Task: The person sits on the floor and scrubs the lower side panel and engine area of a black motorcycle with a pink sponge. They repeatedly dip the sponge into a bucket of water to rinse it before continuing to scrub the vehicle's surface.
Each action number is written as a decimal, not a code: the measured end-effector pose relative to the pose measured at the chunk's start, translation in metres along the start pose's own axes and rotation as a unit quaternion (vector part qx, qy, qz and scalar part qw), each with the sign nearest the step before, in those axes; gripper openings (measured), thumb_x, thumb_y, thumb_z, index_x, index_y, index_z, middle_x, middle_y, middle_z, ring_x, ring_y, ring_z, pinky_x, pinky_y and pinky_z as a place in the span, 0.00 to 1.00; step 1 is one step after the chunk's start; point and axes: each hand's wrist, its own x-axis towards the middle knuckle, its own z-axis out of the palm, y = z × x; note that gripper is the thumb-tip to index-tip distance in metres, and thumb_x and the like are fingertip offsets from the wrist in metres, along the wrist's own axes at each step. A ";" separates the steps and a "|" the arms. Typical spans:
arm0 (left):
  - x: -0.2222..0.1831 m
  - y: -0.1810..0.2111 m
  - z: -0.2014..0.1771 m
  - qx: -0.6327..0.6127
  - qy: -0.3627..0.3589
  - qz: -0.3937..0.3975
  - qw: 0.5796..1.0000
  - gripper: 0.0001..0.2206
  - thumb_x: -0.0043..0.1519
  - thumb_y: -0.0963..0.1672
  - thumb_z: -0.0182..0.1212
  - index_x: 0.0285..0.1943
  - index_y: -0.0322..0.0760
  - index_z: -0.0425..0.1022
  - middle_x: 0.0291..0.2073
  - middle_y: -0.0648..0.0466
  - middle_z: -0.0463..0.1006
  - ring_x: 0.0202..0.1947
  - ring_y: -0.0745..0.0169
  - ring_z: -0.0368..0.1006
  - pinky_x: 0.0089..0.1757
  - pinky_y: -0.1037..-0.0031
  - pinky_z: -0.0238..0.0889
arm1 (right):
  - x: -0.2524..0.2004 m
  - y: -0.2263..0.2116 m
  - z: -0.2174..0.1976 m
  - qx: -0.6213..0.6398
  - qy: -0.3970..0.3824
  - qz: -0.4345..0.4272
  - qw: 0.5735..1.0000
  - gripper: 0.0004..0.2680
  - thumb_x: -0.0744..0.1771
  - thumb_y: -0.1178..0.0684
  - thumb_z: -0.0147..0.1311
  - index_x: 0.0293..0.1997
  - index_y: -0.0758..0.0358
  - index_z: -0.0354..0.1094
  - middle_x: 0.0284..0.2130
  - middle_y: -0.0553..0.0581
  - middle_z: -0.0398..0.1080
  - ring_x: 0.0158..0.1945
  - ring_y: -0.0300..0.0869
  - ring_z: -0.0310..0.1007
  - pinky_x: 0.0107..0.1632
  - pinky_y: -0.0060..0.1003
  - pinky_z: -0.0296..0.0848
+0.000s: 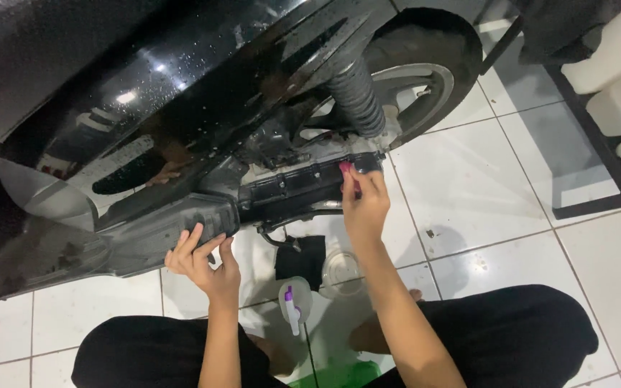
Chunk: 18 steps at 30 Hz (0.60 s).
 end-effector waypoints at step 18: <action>0.001 0.002 0.002 0.012 0.002 0.000 1.000 0.04 0.62 0.46 0.72 0.38 0.53 0.80 0.52 0.59 0.76 0.61 0.54 0.64 0.63 0.55 0.40 | -0.020 -0.025 0.004 0.003 -0.056 -0.012 0.998 0.03 0.66 0.61 0.64 0.42 0.66 0.77 0.27 0.57 0.70 0.27 0.46 0.74 0.29 0.35 0.74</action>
